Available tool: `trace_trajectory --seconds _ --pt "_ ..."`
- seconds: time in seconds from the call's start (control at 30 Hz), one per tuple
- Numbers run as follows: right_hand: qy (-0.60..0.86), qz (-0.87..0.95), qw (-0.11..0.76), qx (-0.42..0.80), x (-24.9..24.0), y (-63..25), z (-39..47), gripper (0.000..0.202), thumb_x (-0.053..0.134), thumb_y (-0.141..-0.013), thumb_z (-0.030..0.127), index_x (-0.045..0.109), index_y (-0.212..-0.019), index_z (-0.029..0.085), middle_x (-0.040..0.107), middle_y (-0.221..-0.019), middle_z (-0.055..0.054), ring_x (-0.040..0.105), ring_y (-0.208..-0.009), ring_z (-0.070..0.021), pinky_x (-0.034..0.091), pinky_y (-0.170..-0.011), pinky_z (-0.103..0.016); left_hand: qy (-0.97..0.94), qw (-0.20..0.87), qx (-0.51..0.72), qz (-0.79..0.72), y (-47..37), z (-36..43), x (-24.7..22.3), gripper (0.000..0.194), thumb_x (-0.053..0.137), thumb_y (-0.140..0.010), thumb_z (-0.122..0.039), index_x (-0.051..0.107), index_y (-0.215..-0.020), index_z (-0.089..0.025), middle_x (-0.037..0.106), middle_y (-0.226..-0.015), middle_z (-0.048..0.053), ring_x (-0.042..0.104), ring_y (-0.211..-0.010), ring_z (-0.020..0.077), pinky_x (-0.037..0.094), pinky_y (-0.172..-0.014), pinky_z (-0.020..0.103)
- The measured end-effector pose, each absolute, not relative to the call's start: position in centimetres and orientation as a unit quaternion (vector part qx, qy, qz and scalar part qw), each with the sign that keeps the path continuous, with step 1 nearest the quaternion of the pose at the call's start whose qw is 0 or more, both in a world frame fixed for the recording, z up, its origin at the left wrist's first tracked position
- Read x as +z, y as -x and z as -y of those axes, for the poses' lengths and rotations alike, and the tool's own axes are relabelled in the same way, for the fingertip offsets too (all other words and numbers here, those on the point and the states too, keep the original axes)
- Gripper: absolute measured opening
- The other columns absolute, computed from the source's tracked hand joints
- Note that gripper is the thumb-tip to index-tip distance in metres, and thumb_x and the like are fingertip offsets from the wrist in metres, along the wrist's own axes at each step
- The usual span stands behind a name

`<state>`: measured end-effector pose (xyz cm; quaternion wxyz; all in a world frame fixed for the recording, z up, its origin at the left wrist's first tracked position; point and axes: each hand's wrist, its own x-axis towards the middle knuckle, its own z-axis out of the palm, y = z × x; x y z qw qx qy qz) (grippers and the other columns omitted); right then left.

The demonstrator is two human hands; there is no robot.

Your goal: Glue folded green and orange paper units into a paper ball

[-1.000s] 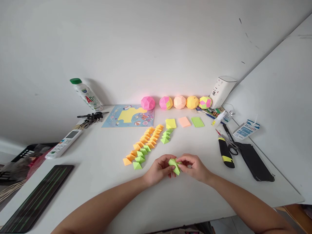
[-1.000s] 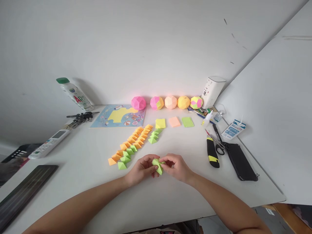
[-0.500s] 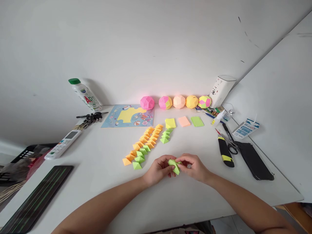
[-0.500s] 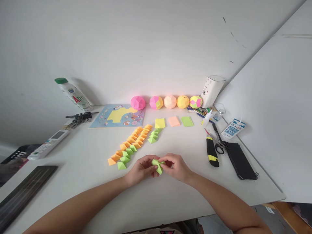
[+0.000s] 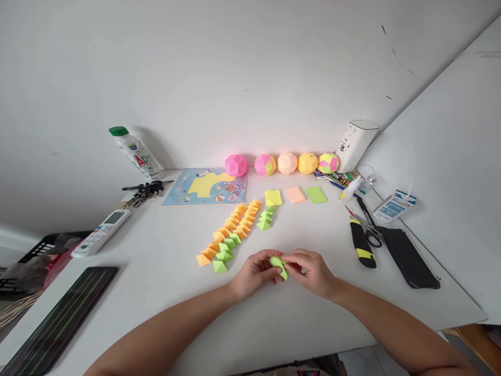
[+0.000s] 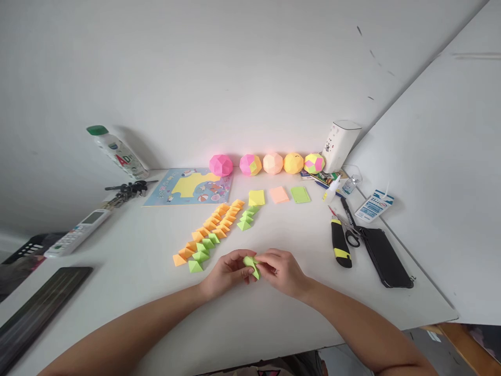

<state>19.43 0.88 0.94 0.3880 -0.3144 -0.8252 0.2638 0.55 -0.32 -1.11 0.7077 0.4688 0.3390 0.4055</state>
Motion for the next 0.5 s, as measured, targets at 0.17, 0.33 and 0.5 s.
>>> trace_trajectory --seconds 0.17,0.33,0.5 --pt "0.309 0.830 0.381 0.266 1.01 -19.36 -0.71 0.016 0.053 -0.086 0.015 0.066 -0.096 0.017 0.064 -0.079 -0.007 0.054 -0.057 -0.0111 0.047 -0.049 -0.023 -0.486 0.691 0.408 -0.347 -0.72 0.50 -1.28 0.034 0.071 -0.073 -0.031 0.057 -0.099 -0.014 0.065 -0.074 0.002 0.064 -0.066 0.0152 0.050 -0.059 0.028" --pt "0.320 0.829 0.361 0.282 0.62 -19.38 -0.62 0.019 0.058 -0.084 0.021 0.064 -0.102 0.016 0.062 -0.082 -0.007 0.054 -0.055 -0.0106 0.050 -0.050 -0.024 -0.491 0.678 0.418 -0.352 -0.77 0.46 -1.12 0.030 0.070 -0.074 -0.031 0.057 -0.096 -0.014 0.064 -0.074 0.002 0.062 -0.065 0.0135 0.051 -0.060 0.028" --pt "0.324 0.849 0.335 0.247 0.49 -19.33 -0.53 0.026 0.060 -0.083 0.022 0.062 -0.108 0.015 0.063 -0.087 -0.009 0.054 -0.057 -0.0113 0.051 -0.053 -0.025 -0.480 0.677 0.416 -0.372 -0.75 0.37 -1.34 0.035 0.071 -0.072 -0.032 0.057 -0.097 -0.013 0.066 -0.077 0.003 0.062 -0.063 0.0127 0.053 -0.062 0.030"
